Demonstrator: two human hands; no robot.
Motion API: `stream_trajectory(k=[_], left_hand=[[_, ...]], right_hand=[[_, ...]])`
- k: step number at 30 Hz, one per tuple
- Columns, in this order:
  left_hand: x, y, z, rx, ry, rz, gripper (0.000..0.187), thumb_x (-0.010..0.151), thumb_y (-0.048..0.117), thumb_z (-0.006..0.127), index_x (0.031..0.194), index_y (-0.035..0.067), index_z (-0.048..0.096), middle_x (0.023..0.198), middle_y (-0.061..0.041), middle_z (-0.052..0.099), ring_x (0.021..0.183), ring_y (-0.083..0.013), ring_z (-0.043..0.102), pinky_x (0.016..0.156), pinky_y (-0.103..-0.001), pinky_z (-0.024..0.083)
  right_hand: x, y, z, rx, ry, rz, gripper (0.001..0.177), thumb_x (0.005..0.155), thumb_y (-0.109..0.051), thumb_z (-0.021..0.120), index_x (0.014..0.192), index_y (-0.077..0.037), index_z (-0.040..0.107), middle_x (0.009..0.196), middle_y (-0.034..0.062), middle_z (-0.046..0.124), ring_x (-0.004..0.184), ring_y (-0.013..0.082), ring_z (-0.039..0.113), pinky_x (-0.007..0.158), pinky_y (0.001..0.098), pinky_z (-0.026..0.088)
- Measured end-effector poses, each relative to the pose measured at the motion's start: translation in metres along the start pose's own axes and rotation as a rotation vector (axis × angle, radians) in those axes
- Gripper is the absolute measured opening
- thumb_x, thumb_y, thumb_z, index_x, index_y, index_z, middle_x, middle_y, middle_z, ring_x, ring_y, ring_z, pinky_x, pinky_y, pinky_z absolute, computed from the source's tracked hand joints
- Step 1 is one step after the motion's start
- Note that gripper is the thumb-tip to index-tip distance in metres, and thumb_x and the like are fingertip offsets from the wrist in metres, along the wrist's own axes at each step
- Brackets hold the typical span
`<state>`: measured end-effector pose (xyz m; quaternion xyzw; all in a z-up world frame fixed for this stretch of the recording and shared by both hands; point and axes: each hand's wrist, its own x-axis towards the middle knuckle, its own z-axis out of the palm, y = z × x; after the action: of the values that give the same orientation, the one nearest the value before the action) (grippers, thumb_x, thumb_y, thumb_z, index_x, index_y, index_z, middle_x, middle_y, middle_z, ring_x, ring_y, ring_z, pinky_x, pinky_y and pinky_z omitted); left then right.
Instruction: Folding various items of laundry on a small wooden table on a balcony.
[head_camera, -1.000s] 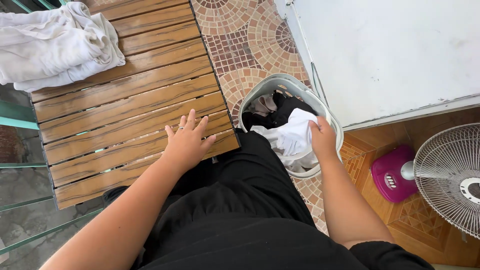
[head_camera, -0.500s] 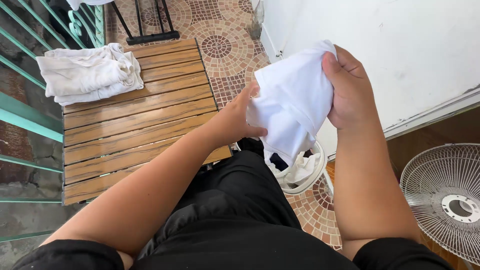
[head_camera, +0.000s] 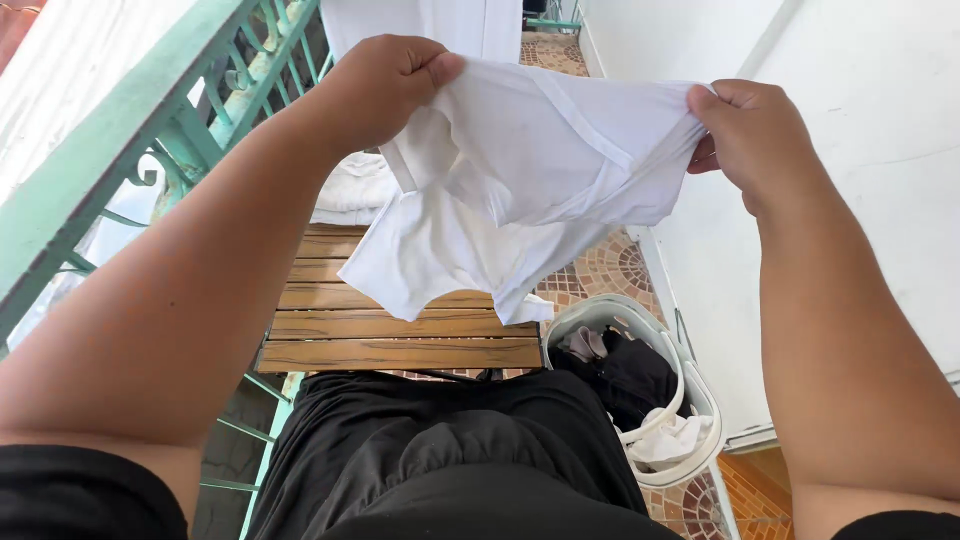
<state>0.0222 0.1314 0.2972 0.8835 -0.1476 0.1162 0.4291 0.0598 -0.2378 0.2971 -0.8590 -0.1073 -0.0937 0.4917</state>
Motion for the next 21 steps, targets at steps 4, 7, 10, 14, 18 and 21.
stream_trajectory(k=[4,7,10,14,18,21], left_hand=[[0.005,0.004,-0.036,-0.015,0.128,0.067,0.039,0.11,0.038,0.053,0.107,0.002,0.067,0.085,-0.003,0.064,0.075,-0.0132,0.056,0.069,-0.034,0.05],[0.013,-0.002,-0.045,-0.21,0.13,0.019,0.039,0.11,0.038,0.053,0.104,0.003,0.069,0.085,-0.003,0.067,0.074,-0.012,0.059,0.069,-0.033,0.052],[0.005,0.019,-0.052,-0.365,0.154,-0.134,0.031,0.105,0.037,0.053,0.107,0.01,0.069,0.087,0.001,0.073,0.074,-0.0094,0.069,0.069,-0.031,0.057],[0.016,-0.012,-0.058,-0.193,0.164,-0.204,0.031,0.104,0.035,0.051,0.11,0.009,0.066,0.084,-0.003,0.069,0.07,-0.0135,0.068,0.063,-0.036,0.054],[0.004,0.014,-0.052,-0.032,0.116,-0.083,0.038,0.104,0.04,0.052,0.11,0.006,0.068,0.08,-0.005,0.07,0.066,-0.0151,0.069,0.06,-0.036,0.058],[-0.001,0.035,-0.037,0.081,0.063,-0.112,0.042,0.105,0.043,0.049,0.109,0.005,0.067,0.077,-0.007,0.068,0.061,-0.0172,0.068,0.058,-0.037,0.059]], right_hand=[[0.03,-0.012,0.038,0.019,-0.052,0.008,0.039,0.11,-0.034,0.051,0.112,0.0,0.07,0.099,0.0075,0.073,0.081,0.0174,0.07,0.077,0.0334,0.06],[0.037,-0.025,0.06,0.034,-0.102,0.071,0.039,0.107,-0.037,0.054,0.11,-0.001,0.069,0.1,0.0068,0.074,0.081,0.0169,0.072,0.079,0.0321,0.06],[0.031,-0.028,0.082,-0.038,-0.124,0.075,0.042,0.107,-0.038,0.058,0.106,0.002,0.071,0.095,0.0099,0.072,0.076,0.0189,0.069,0.075,0.0343,0.058],[0.025,-0.014,0.104,-0.053,-0.178,0.058,0.044,0.108,-0.038,0.058,0.1,0.003,0.071,0.09,0.0118,0.071,0.072,0.0198,0.067,0.071,0.0351,0.057],[0.022,-0.005,0.119,-0.074,-0.136,0.093,0.035,0.107,-0.033,0.056,0.098,-0.002,0.071,0.086,0.0084,0.069,0.07,0.0158,0.066,0.068,0.0331,0.055],[-0.003,0.002,0.132,-0.052,0.092,-0.181,0.024,0.108,-0.024,0.056,0.107,-0.002,0.067,0.101,0.0084,0.066,0.081,0.0148,0.064,0.074,0.0317,0.053]])
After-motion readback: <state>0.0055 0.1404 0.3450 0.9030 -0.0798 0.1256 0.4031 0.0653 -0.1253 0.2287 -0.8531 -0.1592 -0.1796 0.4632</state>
